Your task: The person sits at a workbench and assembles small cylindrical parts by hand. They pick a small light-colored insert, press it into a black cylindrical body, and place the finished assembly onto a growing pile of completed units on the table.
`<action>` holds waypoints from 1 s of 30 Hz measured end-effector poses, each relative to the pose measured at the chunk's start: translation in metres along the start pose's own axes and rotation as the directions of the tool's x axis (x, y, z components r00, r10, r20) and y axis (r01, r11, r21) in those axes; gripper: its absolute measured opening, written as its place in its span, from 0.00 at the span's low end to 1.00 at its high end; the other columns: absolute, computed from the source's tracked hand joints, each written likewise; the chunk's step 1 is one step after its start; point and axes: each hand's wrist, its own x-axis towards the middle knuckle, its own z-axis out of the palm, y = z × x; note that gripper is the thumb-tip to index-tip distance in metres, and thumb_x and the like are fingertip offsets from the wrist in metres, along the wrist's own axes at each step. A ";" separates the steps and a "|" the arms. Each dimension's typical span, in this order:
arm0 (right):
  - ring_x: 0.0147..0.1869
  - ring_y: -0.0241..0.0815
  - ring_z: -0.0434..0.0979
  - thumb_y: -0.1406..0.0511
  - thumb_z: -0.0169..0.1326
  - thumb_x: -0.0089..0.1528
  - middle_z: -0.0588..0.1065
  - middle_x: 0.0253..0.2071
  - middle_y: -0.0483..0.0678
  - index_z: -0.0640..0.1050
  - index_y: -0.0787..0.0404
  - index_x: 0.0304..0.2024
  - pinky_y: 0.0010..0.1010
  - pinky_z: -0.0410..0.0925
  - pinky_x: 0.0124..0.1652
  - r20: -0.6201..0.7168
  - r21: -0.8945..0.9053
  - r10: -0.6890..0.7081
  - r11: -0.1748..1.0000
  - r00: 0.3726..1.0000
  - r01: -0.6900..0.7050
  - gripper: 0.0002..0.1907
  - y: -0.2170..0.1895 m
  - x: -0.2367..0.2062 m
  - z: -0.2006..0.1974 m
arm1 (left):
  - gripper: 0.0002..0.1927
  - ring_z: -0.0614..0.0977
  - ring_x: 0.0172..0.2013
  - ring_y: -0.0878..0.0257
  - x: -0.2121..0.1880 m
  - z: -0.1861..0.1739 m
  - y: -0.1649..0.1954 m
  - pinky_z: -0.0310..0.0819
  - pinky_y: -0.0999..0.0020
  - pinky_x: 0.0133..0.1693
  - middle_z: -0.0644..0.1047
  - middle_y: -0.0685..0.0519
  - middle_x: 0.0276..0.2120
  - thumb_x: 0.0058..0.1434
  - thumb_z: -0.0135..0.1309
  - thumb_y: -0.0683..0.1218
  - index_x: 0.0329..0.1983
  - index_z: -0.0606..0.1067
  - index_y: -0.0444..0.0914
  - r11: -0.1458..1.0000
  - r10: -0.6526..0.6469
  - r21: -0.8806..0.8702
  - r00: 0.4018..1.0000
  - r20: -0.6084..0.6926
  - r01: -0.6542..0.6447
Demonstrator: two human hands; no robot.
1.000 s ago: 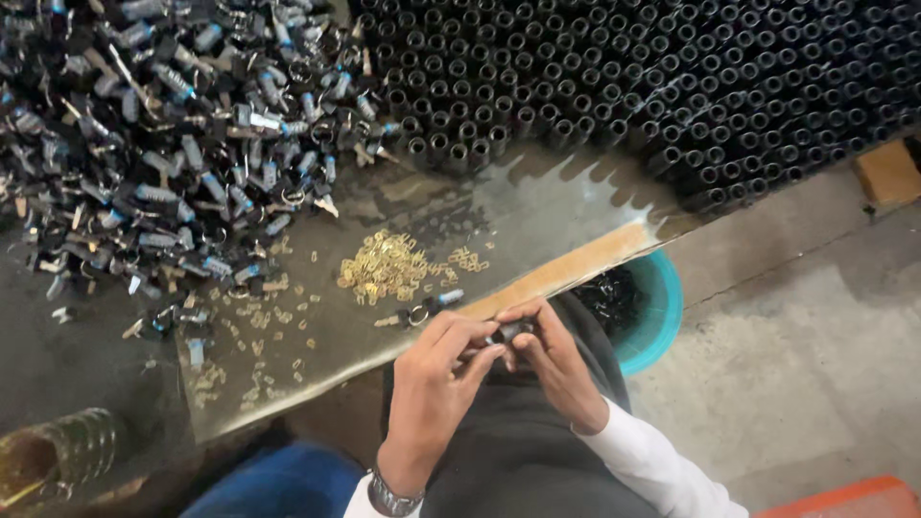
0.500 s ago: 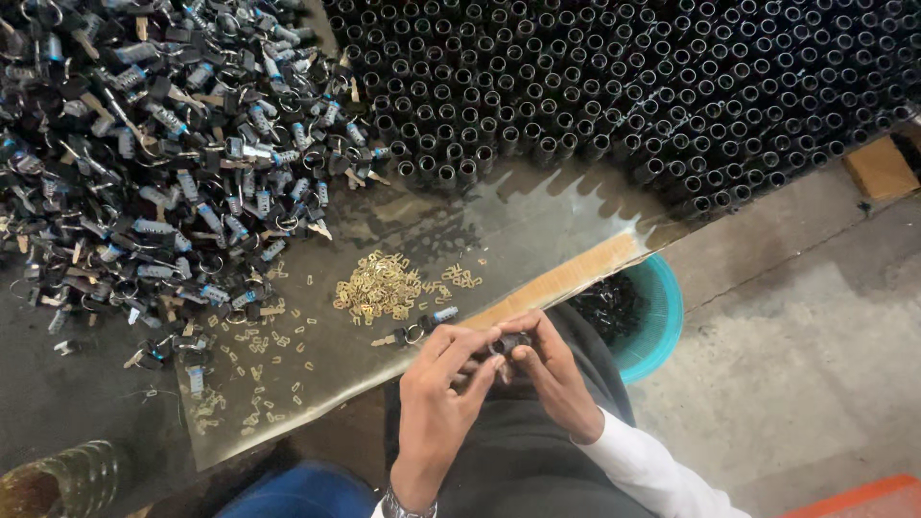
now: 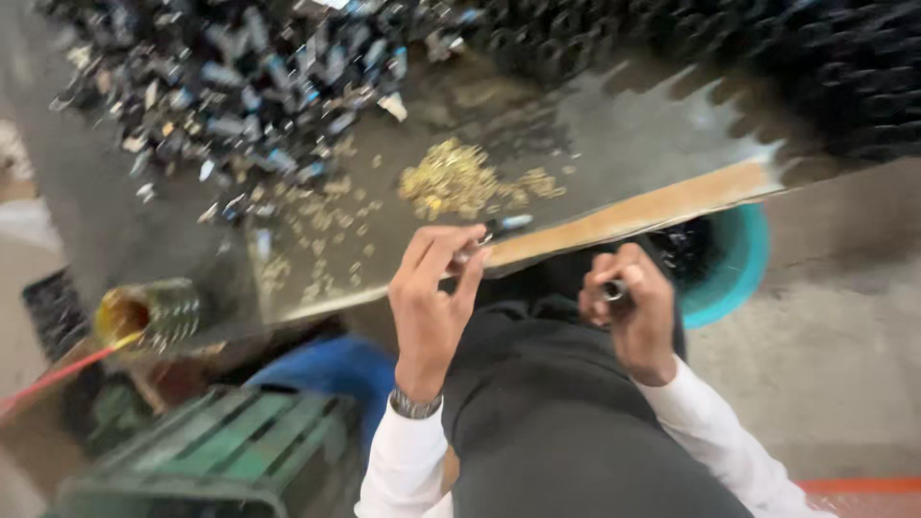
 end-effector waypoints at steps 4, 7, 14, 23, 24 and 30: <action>0.26 0.32 0.57 0.56 0.44 0.73 0.63 0.29 0.46 0.68 0.61 0.38 0.27 0.56 0.26 -0.015 -0.036 -0.006 0.999 1.000 0.006 0.15 -0.003 0.000 0.004 | 0.14 0.81 0.39 0.60 0.006 -0.006 -0.008 0.74 0.64 0.42 0.78 0.53 0.42 0.60 0.65 0.43 0.49 0.80 0.40 0.976 0.051 0.209 0.996 0.068 -0.064; 0.26 0.32 0.57 0.56 0.44 0.72 0.64 0.29 0.47 0.67 0.61 0.38 0.26 0.56 0.25 -0.019 -0.093 0.022 0.995 1.000 -0.023 0.15 -0.008 0.001 0.009 | 0.18 0.78 0.45 0.58 0.012 -0.002 -0.012 0.67 0.61 0.49 0.77 0.54 0.43 0.58 0.66 0.46 0.51 0.79 0.40 0.910 0.180 0.351 0.973 0.146 -0.221; 0.24 0.29 0.56 0.59 0.44 0.71 0.66 0.30 0.48 0.68 0.62 0.39 0.23 0.55 0.23 -0.028 -0.121 0.061 0.991 0.998 -0.064 0.13 -0.006 0.001 0.015 | 0.18 0.76 0.48 0.58 0.021 0.013 -0.025 0.63 0.58 0.51 0.75 0.54 0.44 0.55 0.67 0.48 0.48 0.79 0.39 0.868 0.211 0.404 0.950 0.228 -0.290; 0.27 0.30 0.58 0.59 0.43 0.71 0.66 0.34 0.47 0.67 0.63 0.39 0.22 0.55 0.24 -0.093 -0.138 0.041 0.989 0.995 -0.054 0.14 -0.014 0.003 0.025 | 0.16 0.82 0.47 0.60 0.006 0.002 -0.023 0.72 0.63 0.54 0.82 0.52 0.41 0.57 0.67 0.45 0.45 0.75 0.37 0.859 -0.117 -0.432 0.927 0.356 0.274; 0.26 0.30 0.58 0.59 0.43 0.71 0.66 0.34 0.47 0.67 0.63 0.39 0.22 0.55 0.24 -0.092 -0.141 0.026 0.989 0.995 -0.039 0.13 -0.016 0.003 0.027 | 0.17 0.83 0.44 0.61 -0.002 0.002 -0.024 0.75 0.65 0.52 0.83 0.51 0.40 0.59 0.66 0.45 0.47 0.74 0.36 0.602 -0.236 -0.592 0.828 0.509 0.536; 0.24 0.30 0.55 0.59 0.45 0.70 0.65 0.31 0.47 0.67 0.62 0.38 0.23 0.52 0.22 -0.112 -0.113 -0.031 0.993 0.993 0.018 0.12 -0.022 -0.001 0.031 | 0.17 0.82 0.40 0.61 -0.039 0.028 -0.024 0.76 0.63 0.47 0.78 0.52 0.35 0.63 0.64 0.45 0.50 0.72 0.34 0.019 -0.058 -0.697 0.697 0.715 0.717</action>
